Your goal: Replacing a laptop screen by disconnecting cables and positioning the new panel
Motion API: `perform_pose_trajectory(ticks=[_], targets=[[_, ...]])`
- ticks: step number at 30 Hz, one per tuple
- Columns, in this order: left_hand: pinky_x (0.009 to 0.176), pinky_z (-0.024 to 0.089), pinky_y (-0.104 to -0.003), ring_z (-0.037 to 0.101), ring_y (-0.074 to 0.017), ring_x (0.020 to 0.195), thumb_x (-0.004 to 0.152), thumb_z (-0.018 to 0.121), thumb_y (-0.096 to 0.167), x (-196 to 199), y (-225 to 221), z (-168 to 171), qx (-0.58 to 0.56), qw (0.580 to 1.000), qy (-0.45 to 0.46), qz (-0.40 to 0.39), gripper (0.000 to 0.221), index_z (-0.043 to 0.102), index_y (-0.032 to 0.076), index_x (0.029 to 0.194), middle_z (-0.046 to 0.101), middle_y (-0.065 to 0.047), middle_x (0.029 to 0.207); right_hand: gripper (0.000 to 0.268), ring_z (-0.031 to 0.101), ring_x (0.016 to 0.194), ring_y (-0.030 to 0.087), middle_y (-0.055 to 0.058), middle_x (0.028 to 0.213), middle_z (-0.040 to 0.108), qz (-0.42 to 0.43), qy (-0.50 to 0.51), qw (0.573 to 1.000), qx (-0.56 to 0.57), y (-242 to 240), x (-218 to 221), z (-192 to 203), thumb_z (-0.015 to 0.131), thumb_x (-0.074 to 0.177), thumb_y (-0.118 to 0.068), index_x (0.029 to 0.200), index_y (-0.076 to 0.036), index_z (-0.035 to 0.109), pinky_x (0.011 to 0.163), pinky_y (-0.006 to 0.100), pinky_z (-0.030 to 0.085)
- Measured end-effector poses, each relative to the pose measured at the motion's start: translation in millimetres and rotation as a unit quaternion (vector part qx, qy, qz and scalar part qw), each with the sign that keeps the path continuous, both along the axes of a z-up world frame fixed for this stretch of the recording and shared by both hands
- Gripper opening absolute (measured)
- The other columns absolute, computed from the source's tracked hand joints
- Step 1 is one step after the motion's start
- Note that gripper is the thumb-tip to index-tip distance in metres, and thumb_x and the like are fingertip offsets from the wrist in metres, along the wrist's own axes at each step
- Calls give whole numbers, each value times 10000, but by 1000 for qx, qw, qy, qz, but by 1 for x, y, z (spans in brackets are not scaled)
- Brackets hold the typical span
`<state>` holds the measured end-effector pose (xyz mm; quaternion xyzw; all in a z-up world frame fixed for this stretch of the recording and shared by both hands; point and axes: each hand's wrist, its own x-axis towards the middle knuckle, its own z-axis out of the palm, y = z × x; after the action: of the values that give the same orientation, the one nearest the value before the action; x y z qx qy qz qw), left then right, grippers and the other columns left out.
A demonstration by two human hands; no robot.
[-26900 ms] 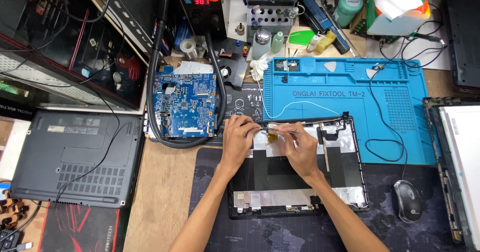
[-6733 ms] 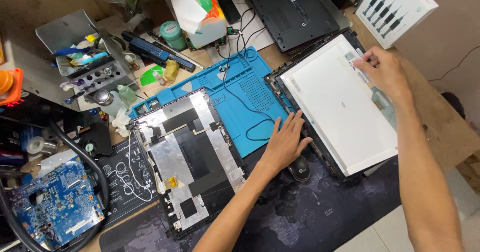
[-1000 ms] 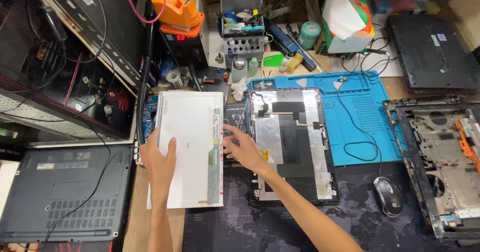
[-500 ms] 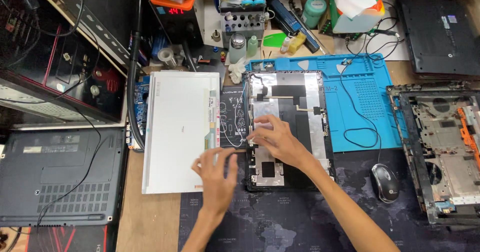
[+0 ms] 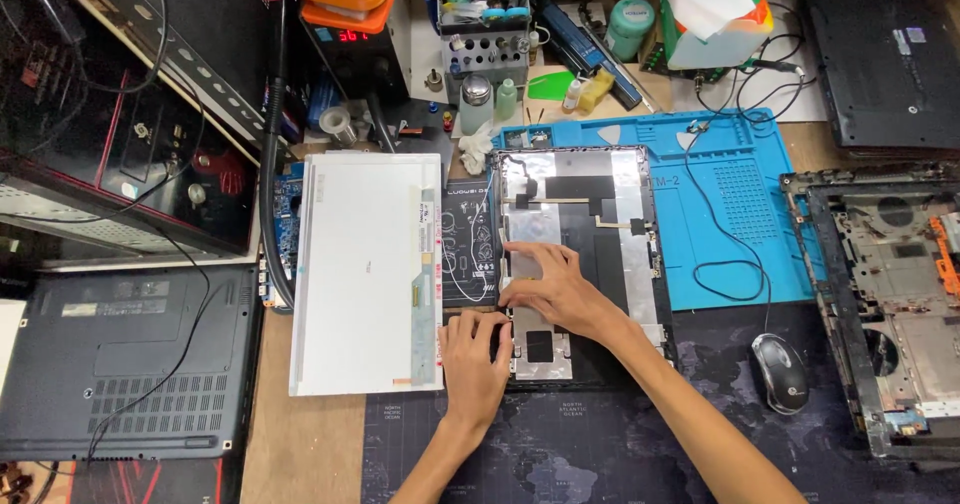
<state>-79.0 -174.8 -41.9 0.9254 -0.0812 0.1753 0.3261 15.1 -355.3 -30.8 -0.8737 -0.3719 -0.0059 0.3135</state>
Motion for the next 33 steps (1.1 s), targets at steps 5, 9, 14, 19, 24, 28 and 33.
perform_pose_trajectory(ticks=[5, 9, 14, 19, 24, 28, 33], targets=[[764, 381, -374, 518, -224, 838, 946, 666, 225, -1, -3, 2, -8, 1000, 19, 17, 92, 657, 140, 979, 585, -20, 937, 144, 404, 1421, 354, 141, 1510, 457, 17, 29, 999, 17, -1, 5, 5, 662, 980, -213, 925, -332, 723, 1079, 573, 248], [785, 383, -377, 527, -215, 842, 926, 692, 222, 0, -8, -1, -21, 999, 23, 34, 97, 664, 139, 965, 594, -18, 945, 144, 414, 1404, 338, 117, 1504, 468, 22, 35, 999, 26, -2, 7, 6, 653, 989, -228, 918, -334, 718, 1067, 558, 234], [758, 367, -358, 517, -190, 790, 904, 681, 184, 0, -17, 1, -47, 996, 24, 69, 64, 633, 142, 899, 590, 0, 895, 153, 401, 1398, 331, 103, 1523, 457, 21, 61, 997, 36, -2, 4, 0, 621, 1004, -260, 932, -333, 734, 1079, 570, 213], [779, 374, -349, 524, -173, 810, 879, 660, 170, 2, -21, 0, -69, 992, 50, 92, 48, 616, 150, 879, 608, 19, 884, 155, 403, 1395, 317, 81, 1524, 458, 21, 70, 997, 35, -2, 2, 2, 609, 1006, -259, 929, -338, 720, 1091, 573, 199], [826, 380, -350, 562, -174, 867, 891, 651, 210, 2, -21, 0, -101, 987, 74, 103, 70, 642, 157, 935, 612, 26, 921, 121, 427, 1374, 333, 105, 1514, 465, 20, 66, 997, 46, -2, 1, 3, 634, 997, -245, 957, -319, 721, 1090, 579, 209], [819, 373, -348, 567, -157, 863, 894, 662, 222, 0, -20, -1, -117, 985, 72, 103, 77, 668, 155, 932, 620, 29, 932, 136, 418, 1392, 326, 106, 1517, 466, 25, 70, 996, 52, -1, 0, 6, 617, 1005, -245, 969, -310, 732, 1096, 590, 195], [821, 376, -352, 568, -166, 868, 879, 681, 207, -1, -20, -5, -126, 985, 61, 102, 79, 654, 139, 909, 599, 16, 921, 142, 385, 1430, 292, 86, 1551, 456, 30, 132, 989, 55, -1, 2, 17, 638, 970, -384, 971, -328, 768, 1140, 568, 144]])
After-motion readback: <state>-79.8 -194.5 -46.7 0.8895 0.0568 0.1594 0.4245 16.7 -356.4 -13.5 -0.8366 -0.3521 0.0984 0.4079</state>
